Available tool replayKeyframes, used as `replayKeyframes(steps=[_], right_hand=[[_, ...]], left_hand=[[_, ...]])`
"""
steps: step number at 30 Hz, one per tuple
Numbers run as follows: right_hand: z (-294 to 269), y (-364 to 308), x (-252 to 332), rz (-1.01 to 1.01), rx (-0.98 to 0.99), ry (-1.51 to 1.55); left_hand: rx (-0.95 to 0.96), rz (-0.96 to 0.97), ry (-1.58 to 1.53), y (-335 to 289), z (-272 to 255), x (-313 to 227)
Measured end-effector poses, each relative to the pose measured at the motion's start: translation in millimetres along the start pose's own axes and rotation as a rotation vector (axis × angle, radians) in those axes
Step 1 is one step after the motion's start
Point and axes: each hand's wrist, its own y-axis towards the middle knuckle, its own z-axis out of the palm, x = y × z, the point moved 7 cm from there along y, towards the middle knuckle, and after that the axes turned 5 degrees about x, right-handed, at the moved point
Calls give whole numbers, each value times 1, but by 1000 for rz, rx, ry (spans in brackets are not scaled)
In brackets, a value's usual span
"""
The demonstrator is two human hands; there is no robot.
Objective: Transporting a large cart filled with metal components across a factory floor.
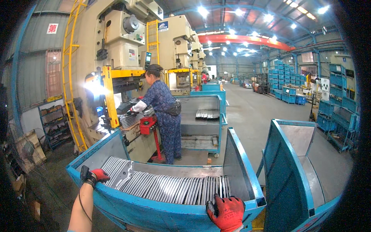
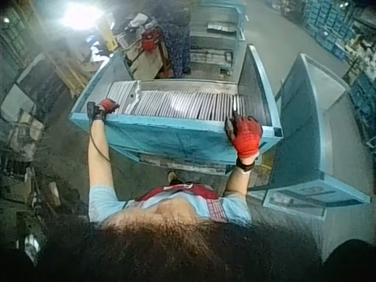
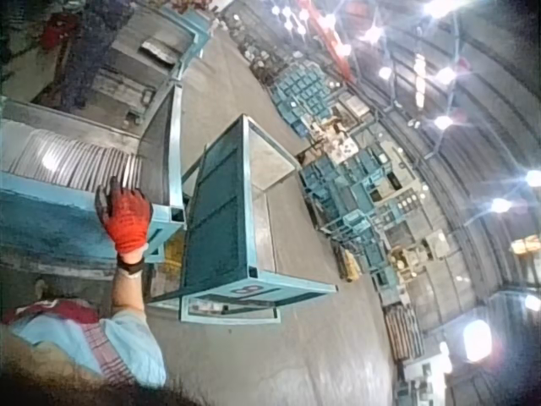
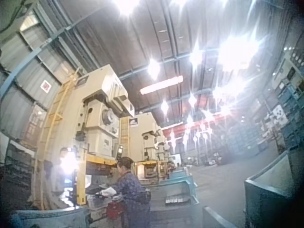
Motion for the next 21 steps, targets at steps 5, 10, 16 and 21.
replayKeyframes(steps=[5,10,16,21], right_hand=[[2,1,0,-6,30,9],[3,-2,-3,3,21,-2],[0,1,1,-13,14,-3],[2,-2,-3,6,0,-4]], left_hand=[[14,5,14,3,3,5],[19,8,9,8,3,0],[65,-40,-39,16,12,17],[16,32,14,4,-1,-7]])
